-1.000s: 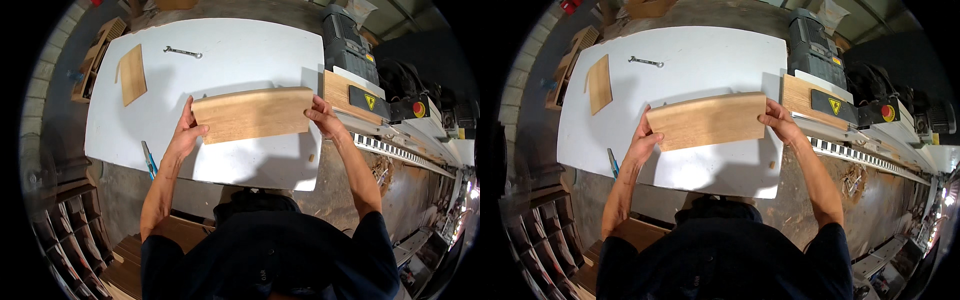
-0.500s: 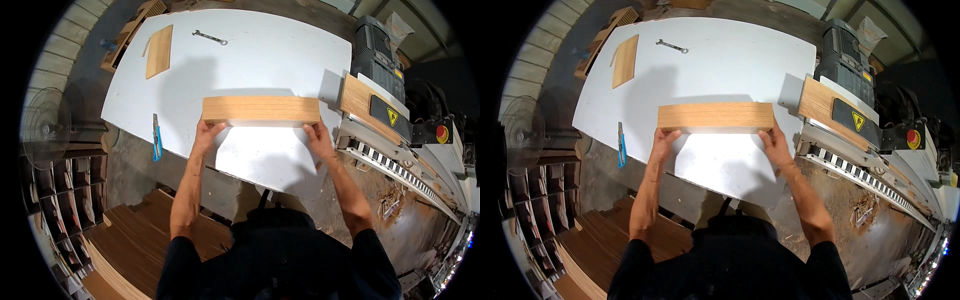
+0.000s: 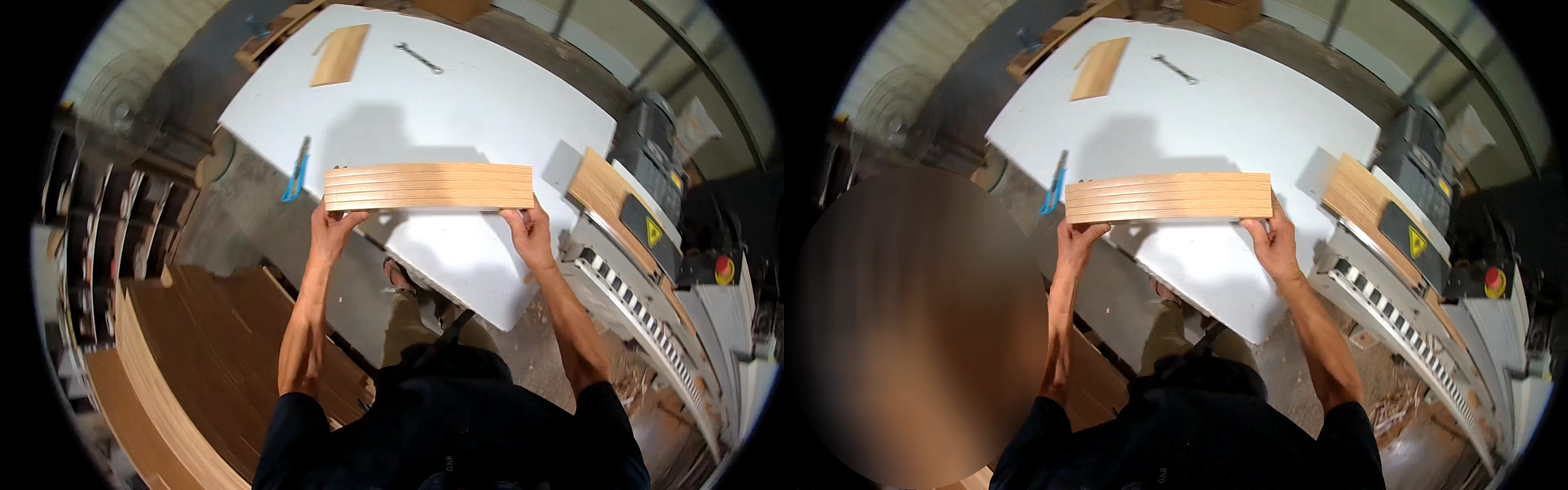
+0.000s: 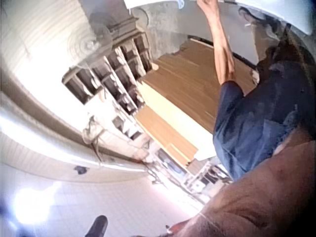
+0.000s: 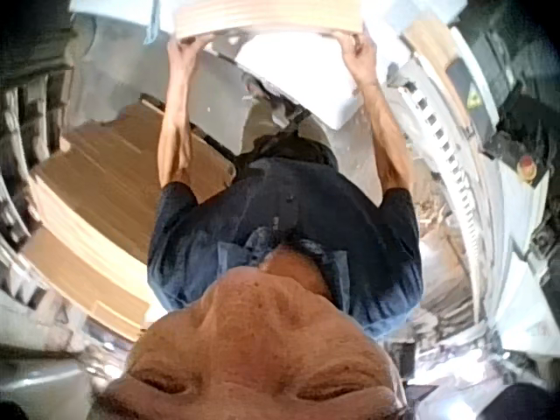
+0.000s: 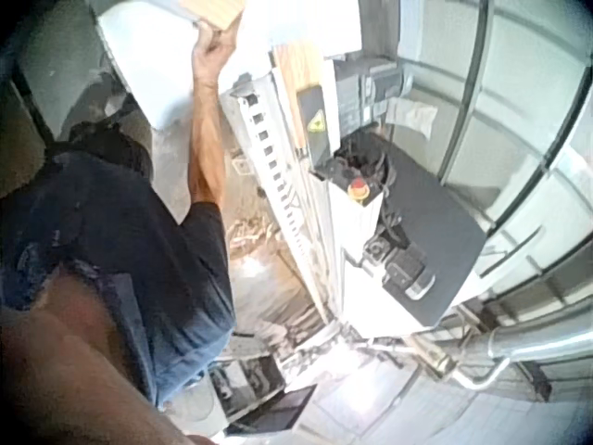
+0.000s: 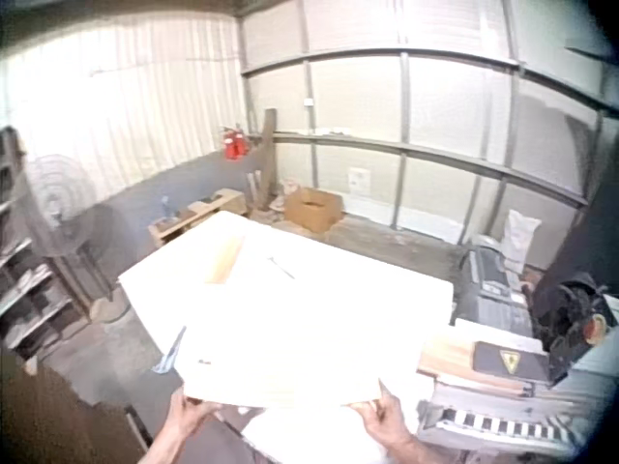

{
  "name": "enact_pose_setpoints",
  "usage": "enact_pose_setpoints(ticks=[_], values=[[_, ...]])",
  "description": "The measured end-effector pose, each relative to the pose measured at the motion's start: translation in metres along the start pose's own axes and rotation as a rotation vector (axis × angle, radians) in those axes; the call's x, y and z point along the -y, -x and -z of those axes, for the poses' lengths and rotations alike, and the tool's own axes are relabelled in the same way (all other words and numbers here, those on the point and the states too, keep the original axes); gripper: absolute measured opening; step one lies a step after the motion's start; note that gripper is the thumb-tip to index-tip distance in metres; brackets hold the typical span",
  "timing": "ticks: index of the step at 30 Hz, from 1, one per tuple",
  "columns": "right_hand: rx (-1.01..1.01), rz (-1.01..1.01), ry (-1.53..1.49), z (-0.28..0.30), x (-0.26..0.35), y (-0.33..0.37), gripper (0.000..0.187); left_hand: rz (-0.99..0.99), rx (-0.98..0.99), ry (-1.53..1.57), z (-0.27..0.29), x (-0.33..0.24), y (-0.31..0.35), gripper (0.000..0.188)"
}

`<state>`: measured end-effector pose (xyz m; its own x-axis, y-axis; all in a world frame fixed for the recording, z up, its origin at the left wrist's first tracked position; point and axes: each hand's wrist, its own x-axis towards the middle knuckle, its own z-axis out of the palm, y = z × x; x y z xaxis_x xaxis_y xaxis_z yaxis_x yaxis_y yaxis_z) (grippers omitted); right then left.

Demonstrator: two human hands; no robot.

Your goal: The person takes wood boards from a stack, rubs their edges with a small block, and places them back onto a stack.

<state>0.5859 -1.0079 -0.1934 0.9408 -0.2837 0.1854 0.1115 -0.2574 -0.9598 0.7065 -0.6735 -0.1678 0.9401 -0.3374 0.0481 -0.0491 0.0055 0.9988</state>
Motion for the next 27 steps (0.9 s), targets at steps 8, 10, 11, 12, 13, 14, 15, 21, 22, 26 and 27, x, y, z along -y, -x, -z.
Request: enact_pose_setpoints(ticks=[8,10,11,12,13,14,15,21,22,26,27], values=[[0.217,0.096,-0.193,-0.109,0.114,-0.036,0.033,-0.191,-0.437,-0.262,0.091,-0.099,0.109,0.065],[0.327,0.158,-0.163,-0.144,0.128,-0.038,0.029,-0.096,-0.499,-0.340,0.123,-0.128,0.153,0.060],[0.382,0.212,-0.112,-0.155,0.130,-0.044,0.026,-0.136,-0.553,-0.341,0.130,-0.145,0.167,0.054],[0.433,0.274,-0.068,-0.168,0.135,-0.052,0.023,-0.116,-0.601,-0.388,0.135,-0.173,0.178,0.056],[0.487,0.232,-0.166,-0.188,0.150,-0.052,0.022,-0.082,-0.655,-0.505,0.151,-0.186,0.196,0.058],[0.547,0.183,-0.253,-0.207,0.166,-0.051,0.021,-0.075,-0.669,-0.439,0.159,-0.206,0.210,0.061],[0.580,0.193,-0.303,-0.229,0.180,-0.051,0.022,-0.093,-0.691,-0.445,0.171,-0.221,0.222,0.062],[0.968,0.147,-0.530,-0.374,0.238,-0.026,0.018,-0.023,-0.960,-0.528,0.218,-0.293,0.337,0.063],[0.960,0.175,-0.539,-0.396,0.252,-0.015,0.017,-0.059,-1.031,-0.579,0.223,-0.294,0.361,0.064],[1.093,0.391,-0.578,-0.478,0.296,0.041,0.039,-0.062,-1.295,-0.660,0.222,-0.279,0.461,0.066],[1.163,0.431,-0.654,-0.494,0.310,0.052,0.048,-0.040,-1.390,-0.790,0.216,-0.277,0.477,0.066]])
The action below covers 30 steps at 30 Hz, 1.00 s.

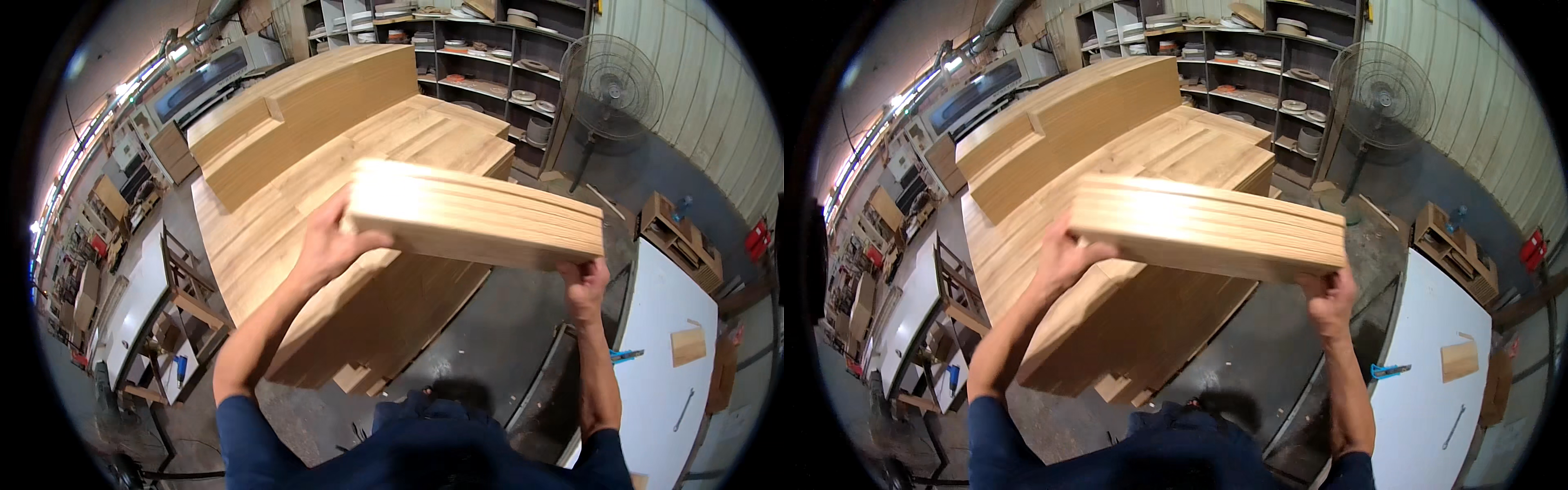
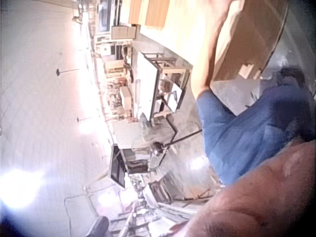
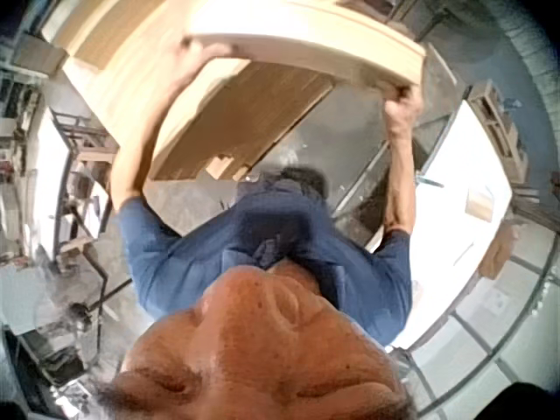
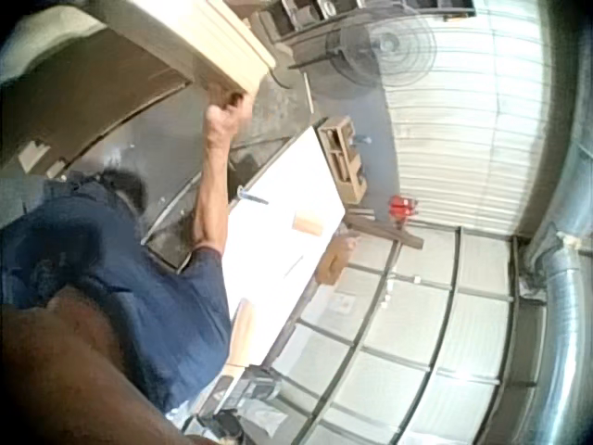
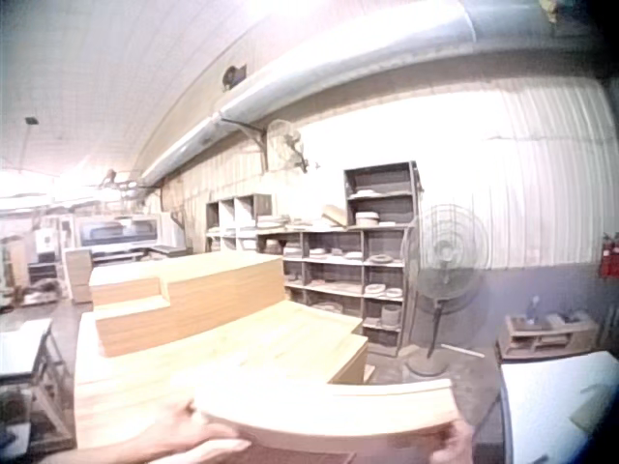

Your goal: The person takes wood boards from a stack, rubs their edges with a small block, and places them back onto a stack.

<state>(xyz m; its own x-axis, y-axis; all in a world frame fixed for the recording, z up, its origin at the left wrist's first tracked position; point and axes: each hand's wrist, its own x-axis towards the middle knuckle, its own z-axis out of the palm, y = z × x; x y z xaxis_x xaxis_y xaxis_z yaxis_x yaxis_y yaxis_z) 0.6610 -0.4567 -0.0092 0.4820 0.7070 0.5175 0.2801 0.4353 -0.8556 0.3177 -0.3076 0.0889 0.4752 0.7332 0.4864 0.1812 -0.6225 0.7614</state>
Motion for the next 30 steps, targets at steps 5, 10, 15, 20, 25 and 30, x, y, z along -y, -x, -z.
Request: enact_pose_setpoints(ticks=[5,10,15,20,25,30], values=[[0.307,0.326,-0.014,-0.071,0.001,-0.062,0.049,0.170,-0.270,-0.017,0.046,0.036,0.049,0.054],[0.415,0.747,0.075,-0.141,-0.009,-0.100,0.047,0.056,-0.607,-0.267,0.063,0.041,0.093,0.068],[0.606,0.656,-0.175,-0.188,-0.027,-0.119,0.047,0.020,-0.680,-0.543,0.067,0.035,0.125,0.067],[0.755,0.367,-0.295,-0.207,-0.062,-0.128,0.053,0.367,-0.740,-0.260,0.047,0.027,0.132,0.049],[0.932,0.147,-0.350,-0.220,-0.098,-0.137,0.064,0.508,-0.766,-0.229,0.030,0.042,0.129,0.041],[0.998,-0.080,-0.337,-0.229,-0.128,-0.129,0.066,0.734,-0.835,-0.031,0.016,0.058,0.123,0.048]])
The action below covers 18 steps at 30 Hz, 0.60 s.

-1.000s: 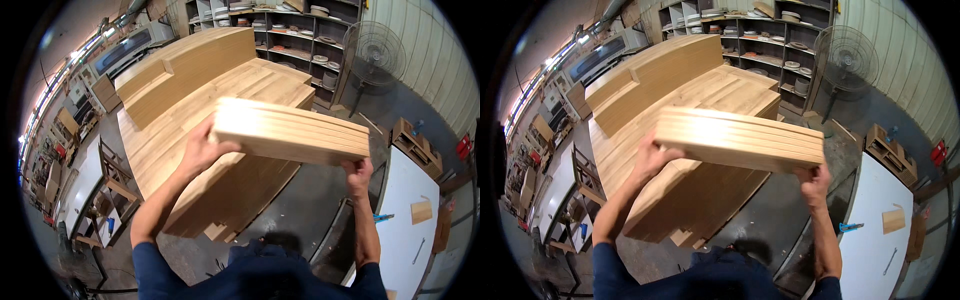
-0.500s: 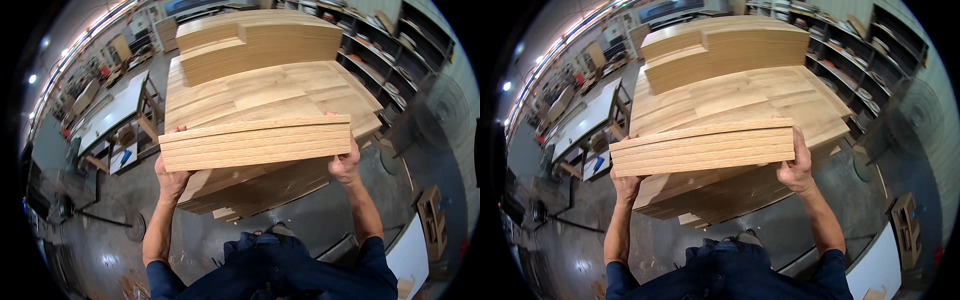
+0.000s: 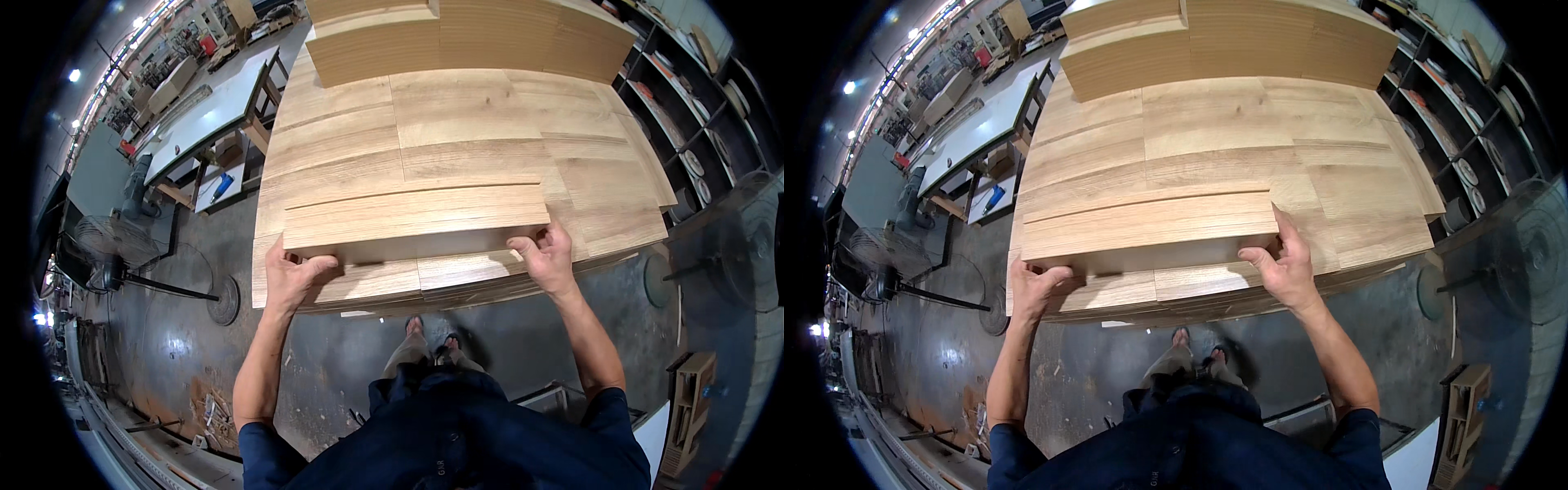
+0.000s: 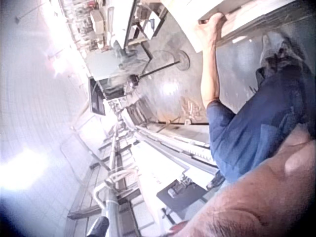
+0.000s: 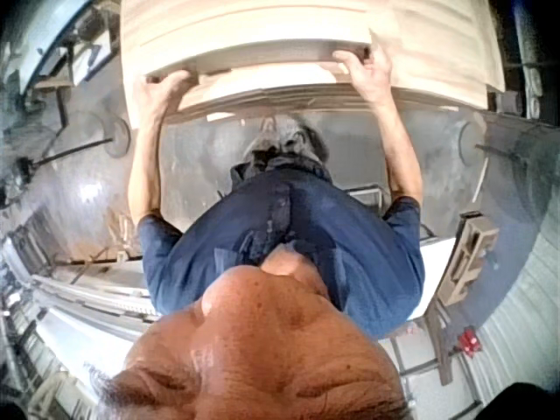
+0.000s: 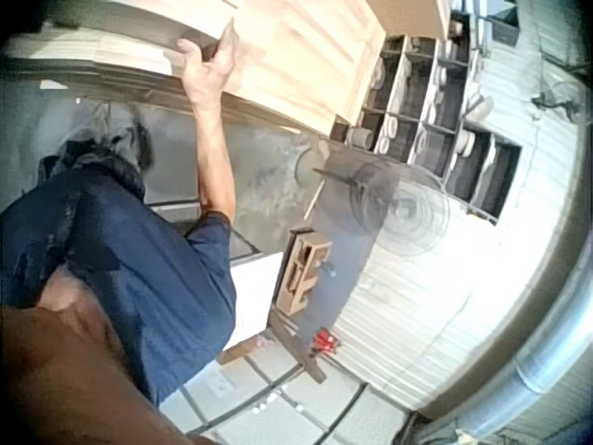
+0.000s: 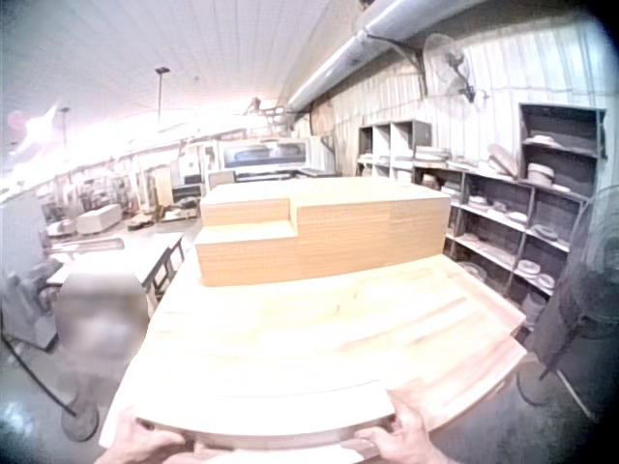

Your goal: The person takes wood boards from a stack, rubs their edges with a small block, and places them back onto a stack.

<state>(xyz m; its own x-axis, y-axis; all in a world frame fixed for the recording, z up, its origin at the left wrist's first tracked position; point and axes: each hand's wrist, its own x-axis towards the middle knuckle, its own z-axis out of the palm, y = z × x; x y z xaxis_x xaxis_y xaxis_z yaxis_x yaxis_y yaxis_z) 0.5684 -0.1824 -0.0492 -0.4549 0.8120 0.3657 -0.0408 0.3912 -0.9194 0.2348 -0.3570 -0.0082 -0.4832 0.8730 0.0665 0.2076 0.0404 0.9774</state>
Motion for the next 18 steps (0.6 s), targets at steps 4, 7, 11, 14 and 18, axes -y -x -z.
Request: enact_pose_setpoints(ticks=[4,7,11,14,18], values=[[-0.005,-0.108,-0.126,-0.009,0.010,-0.006,0.063,0.033,0.018,0.003,0.005,0.008,-0.002,0.050],[0.006,-0.145,-0.103,-0.007,0.012,-0.010,0.059,0.026,0.073,0.087,0.003,0.011,-0.008,0.052],[0.009,-0.203,-0.067,-0.005,0.014,-0.013,0.054,0.107,0.107,0.151,0.002,0.011,-0.015,0.054],[0.022,-0.196,-0.023,-0.005,0.015,-0.015,0.052,0.096,0.113,0.074,0.003,0.004,-0.019,0.055],[0.027,-0.209,-0.027,-0.004,0.012,-0.015,0.053,0.087,0.124,0.073,0.004,0.003,-0.022,0.059]])
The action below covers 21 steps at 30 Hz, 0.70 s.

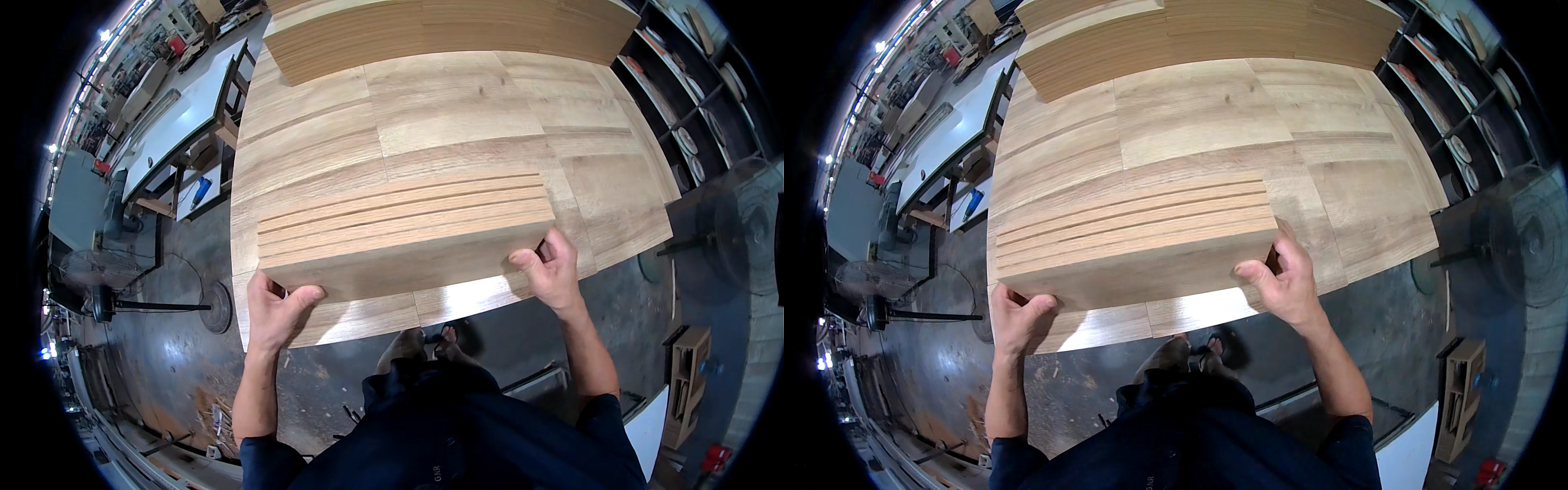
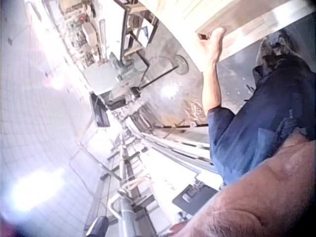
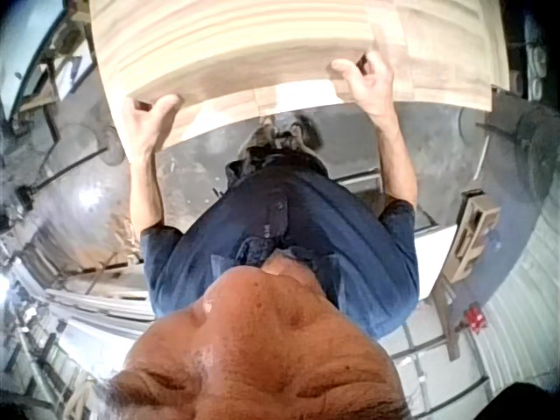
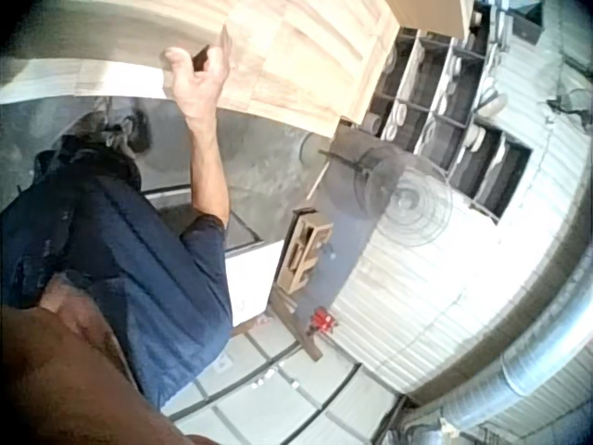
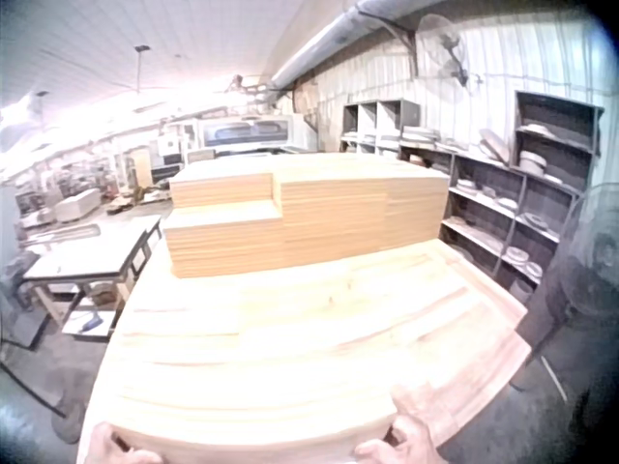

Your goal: The person takes wood boards from a stack, rubs their edges with a small block, and places them back onto a stack.

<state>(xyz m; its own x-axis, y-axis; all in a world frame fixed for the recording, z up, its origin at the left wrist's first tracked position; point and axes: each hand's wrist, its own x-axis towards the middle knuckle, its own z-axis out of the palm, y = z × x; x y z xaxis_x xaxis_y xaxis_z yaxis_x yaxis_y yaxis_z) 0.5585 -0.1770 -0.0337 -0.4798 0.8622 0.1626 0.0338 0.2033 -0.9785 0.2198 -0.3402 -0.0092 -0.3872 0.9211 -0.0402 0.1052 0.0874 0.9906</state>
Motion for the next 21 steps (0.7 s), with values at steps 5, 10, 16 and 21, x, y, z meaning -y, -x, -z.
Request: enact_pose_setpoints(ticks=[5,10,16,21], values=[[0.019,0.019,-0.003,0.001,0.001,-0.007,0.060,0.012,0.010,0.012,-0.005,-0.010,-0.005,0.063],[0.034,0.029,-0.016,0.001,0.003,-0.008,0.062,0.031,0.000,-0.024,-0.004,-0.013,-0.004,0.066],[0.068,0.028,-0.052,0.002,0.005,-0.012,0.063,0.016,-0.013,-0.006,-0.008,-0.017,-0.006,0.067],[0.059,0.026,-0.071,0.002,0.001,-0.014,0.060,0.041,-0.010,0.002,-0.008,-0.017,-0.006,0.065]])
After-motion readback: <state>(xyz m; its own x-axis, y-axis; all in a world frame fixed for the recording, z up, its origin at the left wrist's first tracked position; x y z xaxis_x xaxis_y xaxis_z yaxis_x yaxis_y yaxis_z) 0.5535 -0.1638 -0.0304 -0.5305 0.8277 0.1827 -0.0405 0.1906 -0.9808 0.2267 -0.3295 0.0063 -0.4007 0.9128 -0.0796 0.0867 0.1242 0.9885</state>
